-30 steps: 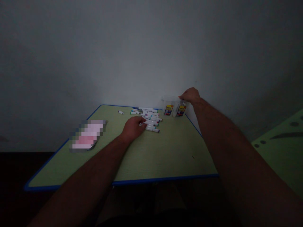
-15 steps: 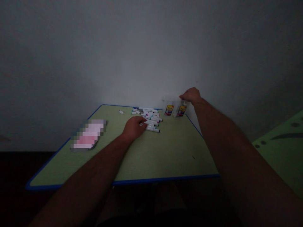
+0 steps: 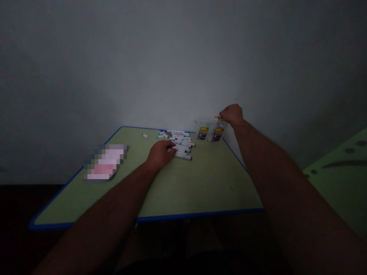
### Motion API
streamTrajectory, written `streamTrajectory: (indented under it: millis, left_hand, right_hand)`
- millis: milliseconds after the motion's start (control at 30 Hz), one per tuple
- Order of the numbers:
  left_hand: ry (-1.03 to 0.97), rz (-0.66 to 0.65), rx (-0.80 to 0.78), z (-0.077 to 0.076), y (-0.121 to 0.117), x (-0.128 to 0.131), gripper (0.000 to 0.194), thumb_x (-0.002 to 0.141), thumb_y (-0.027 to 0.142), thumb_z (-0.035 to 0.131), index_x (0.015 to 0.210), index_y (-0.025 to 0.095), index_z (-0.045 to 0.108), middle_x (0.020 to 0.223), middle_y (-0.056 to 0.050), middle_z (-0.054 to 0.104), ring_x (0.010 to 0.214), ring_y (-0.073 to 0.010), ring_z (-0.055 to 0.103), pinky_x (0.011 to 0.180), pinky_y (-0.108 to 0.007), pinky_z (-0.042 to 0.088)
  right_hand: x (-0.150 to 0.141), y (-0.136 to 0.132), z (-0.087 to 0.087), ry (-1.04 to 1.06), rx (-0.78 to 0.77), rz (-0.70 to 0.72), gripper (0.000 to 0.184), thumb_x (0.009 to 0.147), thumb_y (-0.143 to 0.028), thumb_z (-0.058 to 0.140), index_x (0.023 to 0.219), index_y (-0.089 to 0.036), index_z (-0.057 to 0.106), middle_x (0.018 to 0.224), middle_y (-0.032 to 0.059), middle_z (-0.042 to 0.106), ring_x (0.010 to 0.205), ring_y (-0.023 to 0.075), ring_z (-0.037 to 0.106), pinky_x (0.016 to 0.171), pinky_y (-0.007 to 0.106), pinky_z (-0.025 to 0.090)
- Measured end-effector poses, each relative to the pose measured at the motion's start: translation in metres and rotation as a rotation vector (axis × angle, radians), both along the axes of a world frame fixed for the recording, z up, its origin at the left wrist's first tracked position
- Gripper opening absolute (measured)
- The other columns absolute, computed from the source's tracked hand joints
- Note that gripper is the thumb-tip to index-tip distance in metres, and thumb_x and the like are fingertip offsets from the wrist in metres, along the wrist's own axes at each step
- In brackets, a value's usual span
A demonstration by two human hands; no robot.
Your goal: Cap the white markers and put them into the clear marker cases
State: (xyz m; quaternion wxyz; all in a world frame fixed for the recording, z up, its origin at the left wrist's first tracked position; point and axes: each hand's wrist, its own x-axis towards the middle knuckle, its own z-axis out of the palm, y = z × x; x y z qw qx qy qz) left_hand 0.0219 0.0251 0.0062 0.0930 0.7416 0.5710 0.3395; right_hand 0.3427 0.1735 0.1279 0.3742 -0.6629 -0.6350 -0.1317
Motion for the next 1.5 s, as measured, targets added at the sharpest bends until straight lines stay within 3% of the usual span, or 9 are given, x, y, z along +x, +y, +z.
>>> streamTrajectory:
  millis: [100,267,533,667,800,933,1067,1200,1500]
  left_hand:
    - [-0.005,0.007,-0.001,0.001,0.000,-0.001,0.030,0.084,0.027,0.065,0.109,0.016,0.076,0.102,-0.010,0.076,0.096,-0.0239,0.067,0.090,-0.037,0.051]
    - [-0.008,0.029,-0.001,0.003,0.000,-0.002,0.030,0.084,0.028,0.065,0.108,0.016,0.076,0.102,-0.010,0.076,0.095,-0.0239,0.068,0.090,-0.036,0.051]
    - [-0.085,0.117,0.026,0.001,0.005,-0.015,0.027,0.084,0.025,0.062,0.105,0.019,0.078,0.102,-0.009,0.077,0.093,-0.0230,0.069,0.089,-0.035,0.052]
    - [-0.119,0.233,0.021,0.009,0.007,-0.026,0.027,0.084,0.021,0.060,0.105,0.020,0.078,0.104,-0.008,0.078,0.095,-0.0221,0.070,0.090,-0.033,0.051]
    - [-0.145,0.310,0.009,0.016,0.009,-0.036,0.027,0.085,0.019,0.059,0.104,0.019,0.078,0.102,-0.009,0.078,0.096,-0.0225,0.070,0.091,-0.033,0.050]
    - [-0.191,0.347,-0.015,0.015,0.013,-0.043,0.028,0.084,0.019,0.059,0.106,0.016,0.078,0.104,-0.009,0.078,0.094,-0.0212,0.070,0.090,-0.031,0.051]
    - [-0.211,0.389,-0.017,0.013,0.017,-0.049,0.028,0.084,0.017,0.059,0.105,0.015,0.077,0.106,-0.009,0.078,0.095,-0.0203,0.070,0.091,-0.031,0.050]
    - [-0.232,0.421,-0.027,0.013,0.018,-0.053,0.027,0.083,0.015,0.059,0.103,0.014,0.077,0.104,-0.010,0.078,0.095,-0.0201,0.069,0.089,-0.030,0.051]
    - [-0.172,0.396,-0.085,0.006,0.016,-0.053,0.028,0.083,0.015,0.057,0.105,0.015,0.076,0.110,-0.011,0.076,0.099,-0.0208,0.069,0.090,-0.030,0.050]
  right_hand:
    - [-0.011,-0.015,0.003,0.138,-0.005,-0.056,0.013,0.068,-0.011,0.070,0.079,-0.008,0.076,0.076,0.0120,0.070,0.080,0.0257,0.065,0.082,0.042,0.053]
    - [-0.039,-0.046,-0.007,0.266,0.050,0.041,0.009,0.074,-0.016,0.066,0.077,-0.012,0.074,0.075,0.0081,0.070,0.074,0.0213,0.066,0.076,0.036,0.053]
    - [-0.083,-0.096,-0.057,0.423,-0.071,0.179,0.010,0.076,-0.021,0.066,0.074,-0.015,0.074,0.073,0.0051,0.073,0.073,0.0189,0.068,0.074,0.031,0.051]
    - [-0.091,-0.108,-0.084,0.424,-0.152,0.268,0.013,0.077,-0.023,0.066,0.068,-0.017,0.072,0.070,0.0034,0.073,0.072,0.0186,0.068,0.072,0.029,0.050]
    - [-0.091,-0.115,-0.100,0.407,-0.197,0.296,0.017,0.079,-0.031,0.067,0.069,-0.017,0.070,0.069,0.0031,0.071,0.067,0.0179,0.065,0.066,0.029,0.048]
    - [-0.088,-0.121,-0.105,0.277,-0.174,0.315,0.021,0.084,-0.034,0.065,0.070,-0.018,0.069,0.071,0.0041,0.071,0.068,0.0180,0.064,0.069,0.031,0.049]
    - [-0.091,-0.126,-0.105,0.168,-0.138,0.342,0.013,0.084,-0.024,0.063,0.079,-0.018,0.074,0.080,0.0057,0.074,0.075,0.0190,0.066,0.074,0.032,0.050]
    - [-0.097,-0.131,-0.107,0.116,-0.143,0.404,0.021,0.083,-0.015,0.059,0.092,-0.018,0.078,0.088,0.0066,0.076,0.081,0.0202,0.068,0.080,0.033,0.050]
    - [-0.105,-0.135,-0.111,0.034,-0.203,0.491,0.024,0.086,-0.013,0.058,0.097,-0.020,0.079,0.097,0.0071,0.078,0.088,0.0207,0.070,0.085,0.034,0.051]
